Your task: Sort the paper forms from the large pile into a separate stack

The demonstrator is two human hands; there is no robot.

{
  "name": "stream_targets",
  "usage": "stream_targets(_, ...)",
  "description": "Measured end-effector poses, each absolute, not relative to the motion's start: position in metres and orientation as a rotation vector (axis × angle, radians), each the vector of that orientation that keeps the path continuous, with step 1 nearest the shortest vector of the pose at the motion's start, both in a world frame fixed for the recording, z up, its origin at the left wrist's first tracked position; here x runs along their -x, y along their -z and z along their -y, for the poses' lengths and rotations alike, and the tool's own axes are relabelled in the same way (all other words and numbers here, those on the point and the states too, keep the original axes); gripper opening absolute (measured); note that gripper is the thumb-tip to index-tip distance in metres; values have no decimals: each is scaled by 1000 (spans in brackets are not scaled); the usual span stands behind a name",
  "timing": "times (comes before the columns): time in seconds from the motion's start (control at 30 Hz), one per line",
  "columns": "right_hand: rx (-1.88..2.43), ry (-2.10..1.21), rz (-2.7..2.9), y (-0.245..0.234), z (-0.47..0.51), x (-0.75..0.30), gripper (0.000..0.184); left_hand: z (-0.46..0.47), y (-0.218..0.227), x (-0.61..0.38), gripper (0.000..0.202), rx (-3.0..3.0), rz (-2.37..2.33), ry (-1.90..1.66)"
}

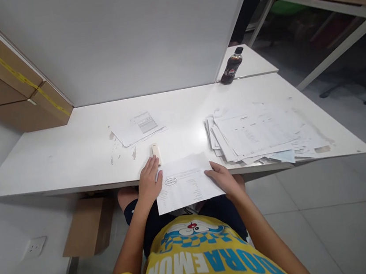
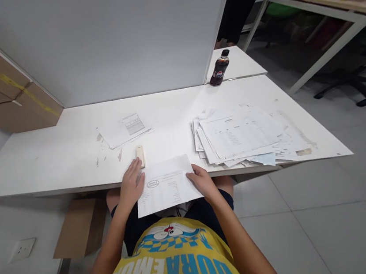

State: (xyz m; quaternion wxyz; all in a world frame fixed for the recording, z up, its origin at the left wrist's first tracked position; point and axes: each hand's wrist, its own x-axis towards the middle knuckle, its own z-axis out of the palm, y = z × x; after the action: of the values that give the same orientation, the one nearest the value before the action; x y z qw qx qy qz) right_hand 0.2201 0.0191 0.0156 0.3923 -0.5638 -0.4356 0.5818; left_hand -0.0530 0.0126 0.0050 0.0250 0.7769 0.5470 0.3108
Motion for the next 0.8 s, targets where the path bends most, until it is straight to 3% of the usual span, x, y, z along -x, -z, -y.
stream_targets(0.17, 1491, -1397, 1130, -18, -25, -225, 44, -15, -18, 61, 45, -2337, -1633, -947)
stream_targets(0.8, 1519, -1426, 1177, -11, -28, -235, 43, -6, -4, 54, 63, -2226, -1675, -864)
